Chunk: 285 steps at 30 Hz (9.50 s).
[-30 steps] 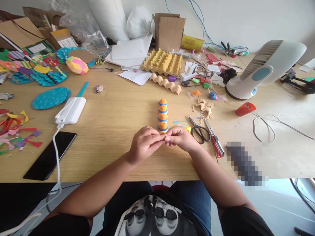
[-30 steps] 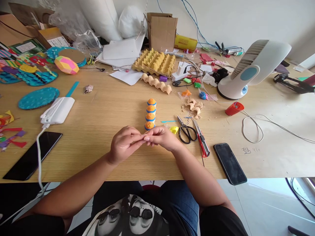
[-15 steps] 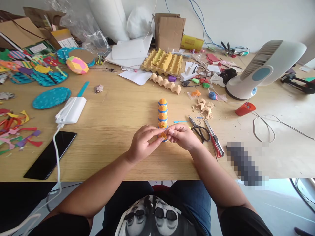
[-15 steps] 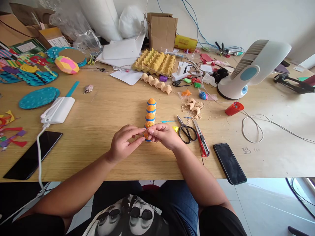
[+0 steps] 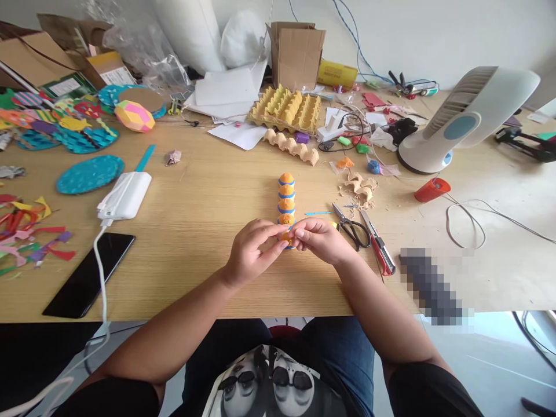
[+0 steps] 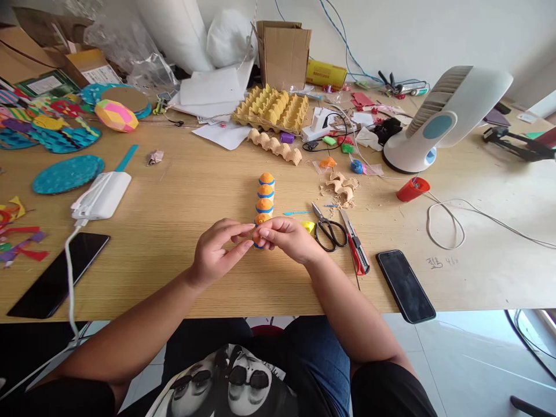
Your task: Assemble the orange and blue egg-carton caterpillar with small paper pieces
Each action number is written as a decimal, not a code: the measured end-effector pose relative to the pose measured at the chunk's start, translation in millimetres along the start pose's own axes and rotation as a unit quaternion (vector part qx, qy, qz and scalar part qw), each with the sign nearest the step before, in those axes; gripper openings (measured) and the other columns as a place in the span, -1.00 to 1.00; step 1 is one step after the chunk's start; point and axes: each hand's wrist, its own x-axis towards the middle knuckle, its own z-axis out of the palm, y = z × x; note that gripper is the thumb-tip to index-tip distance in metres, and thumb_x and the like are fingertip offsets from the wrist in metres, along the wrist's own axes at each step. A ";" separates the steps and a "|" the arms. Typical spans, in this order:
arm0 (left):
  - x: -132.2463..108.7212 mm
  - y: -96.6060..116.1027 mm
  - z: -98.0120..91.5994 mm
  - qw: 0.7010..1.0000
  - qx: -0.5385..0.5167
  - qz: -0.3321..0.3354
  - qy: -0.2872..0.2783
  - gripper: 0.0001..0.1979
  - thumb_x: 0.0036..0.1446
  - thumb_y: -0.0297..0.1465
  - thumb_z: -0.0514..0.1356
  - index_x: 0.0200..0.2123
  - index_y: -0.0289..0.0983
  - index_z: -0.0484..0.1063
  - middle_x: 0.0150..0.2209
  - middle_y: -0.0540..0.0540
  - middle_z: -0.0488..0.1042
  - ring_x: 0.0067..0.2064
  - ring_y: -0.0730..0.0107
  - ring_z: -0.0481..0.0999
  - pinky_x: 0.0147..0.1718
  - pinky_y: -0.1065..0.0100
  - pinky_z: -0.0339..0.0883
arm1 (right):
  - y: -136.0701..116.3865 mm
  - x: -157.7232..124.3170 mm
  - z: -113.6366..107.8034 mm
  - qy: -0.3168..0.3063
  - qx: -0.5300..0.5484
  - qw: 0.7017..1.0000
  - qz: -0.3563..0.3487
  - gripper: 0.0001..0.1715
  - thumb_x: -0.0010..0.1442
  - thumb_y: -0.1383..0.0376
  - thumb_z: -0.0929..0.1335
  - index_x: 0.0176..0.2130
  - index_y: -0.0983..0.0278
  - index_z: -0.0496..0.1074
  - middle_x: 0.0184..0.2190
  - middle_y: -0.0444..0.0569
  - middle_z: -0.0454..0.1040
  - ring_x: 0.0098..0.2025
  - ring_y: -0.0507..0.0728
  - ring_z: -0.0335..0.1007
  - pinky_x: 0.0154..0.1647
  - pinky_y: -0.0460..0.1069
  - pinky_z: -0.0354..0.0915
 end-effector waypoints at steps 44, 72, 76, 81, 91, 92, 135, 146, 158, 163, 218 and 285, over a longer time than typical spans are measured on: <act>4.4 2.9 -0.3 0.992 0.110 0.062 0.025 -0.85 0.20 -0.43 0.34 -0.14 -0.20 0.54 -0.32 -0.01 0.57 -0.29 0.42 0.52 -0.23 0.36 0.43 | 2.4 3.9 6.5 0.033 0.012 0.998 0.052 -0.65 0.04 0.08 0.58 -0.35 0.32 0.60 -0.49 -0.10 0.54 -0.44 -0.02 0.39 -0.34 -0.08 0.36; 3.2 1.8 -1.9 0.993 0.066 0.093 0.045 -0.85 0.18 -0.47 0.36 -0.18 -0.14 0.57 -0.37 0.03 0.56 -0.32 0.47 0.51 -0.29 0.38 0.44 | 1.5 3.4 4.4 0.004 -0.017 0.998 0.062 -0.70 0.01 0.14 0.60 -0.37 0.30 0.62 -0.45 -0.08 0.57 -0.43 -0.02 0.38 -0.45 -0.13 0.31; 2.8 2.0 -1.4 0.991 0.078 0.098 0.051 -0.86 0.20 -0.45 0.34 -0.17 -0.12 0.57 -0.37 0.04 0.58 -0.32 0.47 0.52 -0.30 0.38 0.44 | 1.7 3.2 5.3 0.001 -0.021 0.998 0.055 -0.71 0.03 0.14 0.59 -0.37 0.30 0.60 -0.43 -0.08 0.56 -0.42 -0.01 0.38 -0.44 -0.13 0.32; 2.1 2.2 -1.7 0.989 0.091 0.107 0.056 -0.82 0.18 -0.49 0.35 -0.16 -0.13 0.56 -0.36 0.03 0.58 -0.31 0.45 0.52 -0.30 0.37 0.44 | 1.1 2.1 7.8 0.001 -0.016 0.999 0.043 -0.74 0.07 0.17 0.57 -0.37 0.30 0.57 -0.47 -0.11 0.52 -0.43 -0.02 0.33 -0.44 -0.12 0.28; -0.6 0.8 -2.5 0.982 0.137 0.119 0.047 -0.87 0.21 -0.43 0.33 -0.17 -0.11 0.57 -0.38 0.03 0.57 -0.34 0.43 0.52 -0.31 0.36 0.44 | 1.2 1.9 9.9 -0.001 -0.054 0.998 0.024 -0.71 0.08 0.14 0.55 -0.35 0.29 0.52 -0.43 -0.10 0.51 -0.46 -0.03 0.27 -0.47 -0.11 0.24; -0.7 1.2 -2.8 0.982 0.140 0.116 0.046 -0.89 0.22 -0.43 0.33 -0.18 -0.12 0.57 -0.38 0.03 0.56 -0.35 0.43 0.52 -0.31 0.35 0.43 | 1.0 1.9 10.4 0.002 -0.060 0.998 0.023 -0.72 0.08 0.15 0.54 -0.35 0.29 0.51 -0.43 -0.10 0.50 -0.46 -0.03 0.26 -0.47 -0.11 0.23; -0.3 -9.4 3.6 0.889 -0.255 -0.380 0.006 -0.72 0.19 -0.14 0.33 -0.27 -0.24 0.49 -0.37 0.02 0.42 -0.36 0.51 0.30 -0.34 0.44 0.20 | -11.6 5.5 -7.5 0.169 0.149 0.974 0.019 -0.73 -0.01 0.31 0.58 -0.26 0.28 0.59 -0.33 -0.10 0.60 -0.35 -0.06 0.44 -0.31 -0.19 0.39; 1.1 -8.3 1.2 0.905 -0.235 -0.354 -0.003 -0.67 0.30 -0.13 0.21 -0.39 -0.25 0.42 -0.41 0.01 0.38 -0.37 0.46 0.29 -0.33 0.39 0.18 | -17.3 6.9 -7.7 0.197 0.211 0.955 0.071 -0.51 0.00 0.15 0.52 -0.59 0.28 0.20 -0.54 -0.14 0.35 -0.57 -0.10 0.06 -0.69 -0.21 -0.14; 0.7 -7.5 3.8 0.922 -0.193 -0.329 -0.067 -0.65 0.40 -0.13 0.05 -0.36 -0.23 0.30 -0.39 0.02 0.30 -0.36 0.44 0.25 -0.30 0.39 0.16 | -14.8 2.5 6.6 0.139 0.026 0.988 0.054 -0.62 0.11 0.05 0.46 -0.44 0.30 0.42 -0.54 -0.17 0.32 -0.59 -0.09 -0.05 -0.61 -0.12 -0.21; 1.6 -4.4 4.6 0.925 -0.176 -0.329 -0.071 -0.64 0.38 -0.13 0.07 -0.38 -0.24 0.31 -0.42 0.02 0.29 -0.35 0.42 0.26 -0.30 0.39 0.17 | -10.2 0.6 14.1 0.099 -0.088 0.991 0.002 -0.65 0.07 0.06 0.54 -0.34 0.26 0.49 -0.46 -0.13 0.43 -0.46 -0.01 0.24 -0.46 -0.09 0.16; 6.4 4.0 2.3 0.974 -0.128 -0.185 -0.012 -0.88 0.27 -0.31 0.26 -0.31 -0.22 0.46 -0.32 -0.05 0.44 -0.29 0.39 0.40 -0.28 0.34 0.31 | -8.8 -0.2 16.1 0.072 -0.062 0.995 -0.007 -0.71 0.06 0.12 0.57 -0.31 0.24 0.55 -0.43 -0.09 0.52 -0.38 0.04 0.39 -0.31 -0.03 0.34; 1.2 -47.6 30.2 0.957 -0.099 -0.272 -0.010 -0.91 0.15 -0.42 0.29 -0.24 -0.23 0.46 -0.25 -0.03 0.53 -0.26 0.44 0.52 -0.26 0.41 0.45 | 14.0 18.2 0.5 0.210 -0.478 0.853 -0.019 -0.87 0.16 0.22 0.40 -0.35 0.24 0.49 -0.58 -0.18 0.31 -0.49 0.04 0.20 -0.47 -0.06 0.07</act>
